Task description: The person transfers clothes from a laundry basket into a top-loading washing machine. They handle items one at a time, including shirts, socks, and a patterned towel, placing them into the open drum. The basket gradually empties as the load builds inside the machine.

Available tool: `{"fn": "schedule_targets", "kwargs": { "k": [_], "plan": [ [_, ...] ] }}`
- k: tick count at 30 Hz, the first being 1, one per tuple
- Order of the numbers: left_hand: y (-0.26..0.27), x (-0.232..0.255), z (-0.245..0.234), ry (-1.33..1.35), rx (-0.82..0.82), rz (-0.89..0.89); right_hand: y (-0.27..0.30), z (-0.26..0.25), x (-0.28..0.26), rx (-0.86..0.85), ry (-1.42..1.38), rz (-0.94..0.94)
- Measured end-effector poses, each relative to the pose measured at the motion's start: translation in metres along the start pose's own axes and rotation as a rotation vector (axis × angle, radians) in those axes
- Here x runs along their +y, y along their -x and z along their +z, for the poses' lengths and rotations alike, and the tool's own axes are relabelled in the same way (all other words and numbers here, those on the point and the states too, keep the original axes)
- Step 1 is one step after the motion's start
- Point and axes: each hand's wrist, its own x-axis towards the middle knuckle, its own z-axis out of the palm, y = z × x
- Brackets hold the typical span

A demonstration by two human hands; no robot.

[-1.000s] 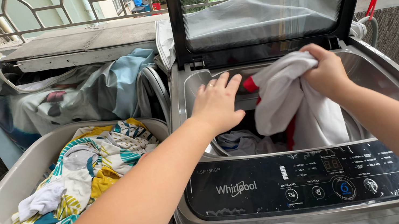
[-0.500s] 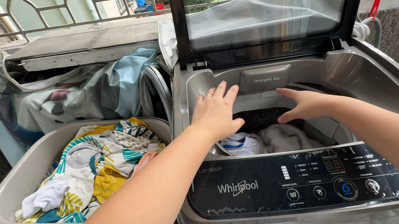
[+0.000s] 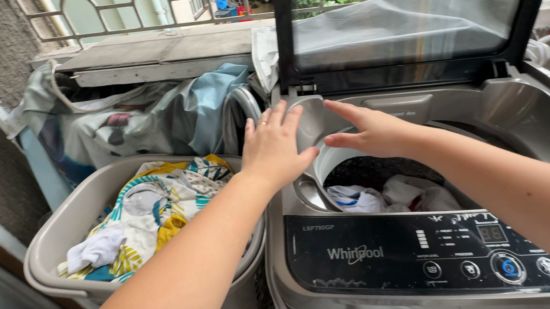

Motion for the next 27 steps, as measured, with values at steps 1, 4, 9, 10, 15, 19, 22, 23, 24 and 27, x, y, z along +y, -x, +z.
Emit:
{"fn": "schedule_targets", "kwargs": {
  "k": [1,4,9,10,15,19,22,23,24,27],
  "plan": [
    [0.003,-0.007,-0.001,-0.001,0.017,-0.016,-0.005,0.005,-0.007,0.009,0.002,-0.067],
    [0.012,-0.031,-0.004,-0.009,0.059,-0.066,-0.018,0.020,-0.029,0.027,0.025,-0.224],
    [0.034,-0.073,-0.007,-0.050,0.060,-0.159,-0.035,0.044,-0.066,0.010,0.116,-0.300],
    [0.039,-0.080,-0.007,-0.053,0.053,-0.181,-0.037,0.048,-0.074,0.000,0.139,-0.289],
    [0.069,-0.112,-0.001,-0.096,-0.006,-0.283,-0.048,0.067,-0.109,-0.040,0.240,-0.315],
    [0.098,-0.129,0.006,-0.117,-0.068,-0.349,-0.058,0.084,-0.133,-0.094,0.316,-0.312],
    [0.119,-0.136,0.014,-0.124,-0.176,-0.434,-0.064,0.097,-0.147,-0.156,0.388,-0.304],
    [0.125,-0.138,0.018,-0.132,-0.227,-0.463,-0.066,0.102,-0.151,-0.184,0.416,-0.298],
    [0.132,-0.140,0.022,-0.140,-0.278,-0.491,-0.068,0.107,-0.154,-0.211,0.444,-0.292],
    [0.149,-0.147,0.035,-0.096,-0.388,-0.533,-0.072,0.122,-0.158,-0.278,0.475,-0.291]
  ]
}}
